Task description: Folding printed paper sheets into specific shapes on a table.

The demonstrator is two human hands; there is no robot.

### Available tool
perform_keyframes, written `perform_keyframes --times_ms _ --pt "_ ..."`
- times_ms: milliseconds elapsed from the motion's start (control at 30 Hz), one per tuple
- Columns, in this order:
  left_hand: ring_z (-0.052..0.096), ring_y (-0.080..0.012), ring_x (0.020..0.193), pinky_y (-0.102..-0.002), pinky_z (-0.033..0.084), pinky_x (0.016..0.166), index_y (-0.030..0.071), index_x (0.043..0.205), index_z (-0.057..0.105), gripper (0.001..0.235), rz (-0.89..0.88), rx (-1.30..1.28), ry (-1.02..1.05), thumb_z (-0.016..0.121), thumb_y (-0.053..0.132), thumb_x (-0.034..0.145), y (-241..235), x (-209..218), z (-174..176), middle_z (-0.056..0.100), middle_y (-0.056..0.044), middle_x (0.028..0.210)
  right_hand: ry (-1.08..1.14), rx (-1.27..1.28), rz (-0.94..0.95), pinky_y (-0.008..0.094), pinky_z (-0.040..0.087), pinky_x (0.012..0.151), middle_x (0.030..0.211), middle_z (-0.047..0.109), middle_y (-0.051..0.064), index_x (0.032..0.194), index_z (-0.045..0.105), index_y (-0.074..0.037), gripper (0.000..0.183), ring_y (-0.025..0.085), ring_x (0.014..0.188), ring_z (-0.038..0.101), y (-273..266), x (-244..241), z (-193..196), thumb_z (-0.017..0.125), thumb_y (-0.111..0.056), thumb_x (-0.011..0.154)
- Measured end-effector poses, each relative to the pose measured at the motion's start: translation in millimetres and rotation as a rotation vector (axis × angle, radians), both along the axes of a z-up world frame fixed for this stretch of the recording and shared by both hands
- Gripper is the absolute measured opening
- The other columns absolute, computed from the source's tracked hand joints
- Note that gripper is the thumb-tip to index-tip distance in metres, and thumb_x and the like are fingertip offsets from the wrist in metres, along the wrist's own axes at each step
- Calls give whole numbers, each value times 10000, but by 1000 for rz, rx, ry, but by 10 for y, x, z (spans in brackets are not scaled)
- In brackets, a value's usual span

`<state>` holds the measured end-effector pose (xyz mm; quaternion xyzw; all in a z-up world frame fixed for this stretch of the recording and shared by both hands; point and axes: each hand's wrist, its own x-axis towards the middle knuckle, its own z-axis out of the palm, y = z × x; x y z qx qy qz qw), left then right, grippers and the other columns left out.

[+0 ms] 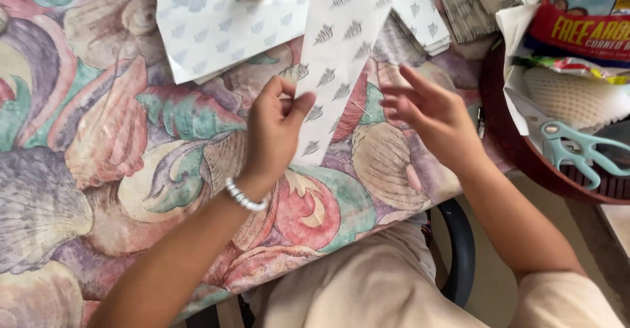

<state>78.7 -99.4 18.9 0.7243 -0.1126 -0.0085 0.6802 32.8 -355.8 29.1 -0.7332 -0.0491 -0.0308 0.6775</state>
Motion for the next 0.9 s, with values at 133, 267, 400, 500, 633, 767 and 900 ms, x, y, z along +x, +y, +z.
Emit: perform_keyframes --times_ms 133,267,400,500,633,767,900 --pt "441 -66 530 -183 336 446 92 900 530 186 77 -47 10 669 138 1015 -423 237 -118 569 -2 664 121 81 -55 315 672 920 1263 681 196 1553 295 87 730 222 1045 725 272 689 163 620 -231 982" --pt "623 -138 586 -241 511 444 89 968 528 351 94 -140 86 697 383 877 -581 401 -97 699 -95 788 17 116 -156 177 596 585 889 726 45 1152 719 -12 208 68 674 655 14 1442 22 746 -83 959" --pt "759 -228 936 -252 693 752 -10 1170 504 345 120 95 -279 684 208 971 -302 558 -212 738 -152 1023 97 -325 -217 157 710 752 1088 792 -15 1149 727 -125 205 40 869 772 -456 2012 252 733 -62 954" --pt "759 -196 864 -266 656 700 60 1190 512 367 262 189 -288 683 303 974 127 681 -161 747 -94 1026 -13 -876 -321 341 544 712 1094 708 -7 1150 714 -180 128 146 913 662 -1184 2561 -179 753 -165 1030" --pt "691 -161 869 -254 597 665 107 1166 511 239 443 118 -272 631 244 1011 668 831 -14 697 -68 1044 -276 -1384 -569 546 534 592 1020 761 152 1196 733 -58 470 394 829 691 -849 2870 -427 929 -401 941" --pt "692 -158 803 -274 553 665 98 1113 504 131 648 101 -373 574 112 1003 1111 1015 -9 735 -90 985 -680 -894 74 362 444 966 1214 727 89 1216 757 -69 377 244 1079 669 757 2237 15 906 -236 913" --pt "695 -186 787 -295 554 711 92 1098 521 110 793 80 -418 562 135 1005 1382 1123 -193 695 -108 986 -651 -1061 608 418 514 1083 1314 705 99 1250 725 -122 332 275 1201 664 1619 1955 -62 645 -327 1003"
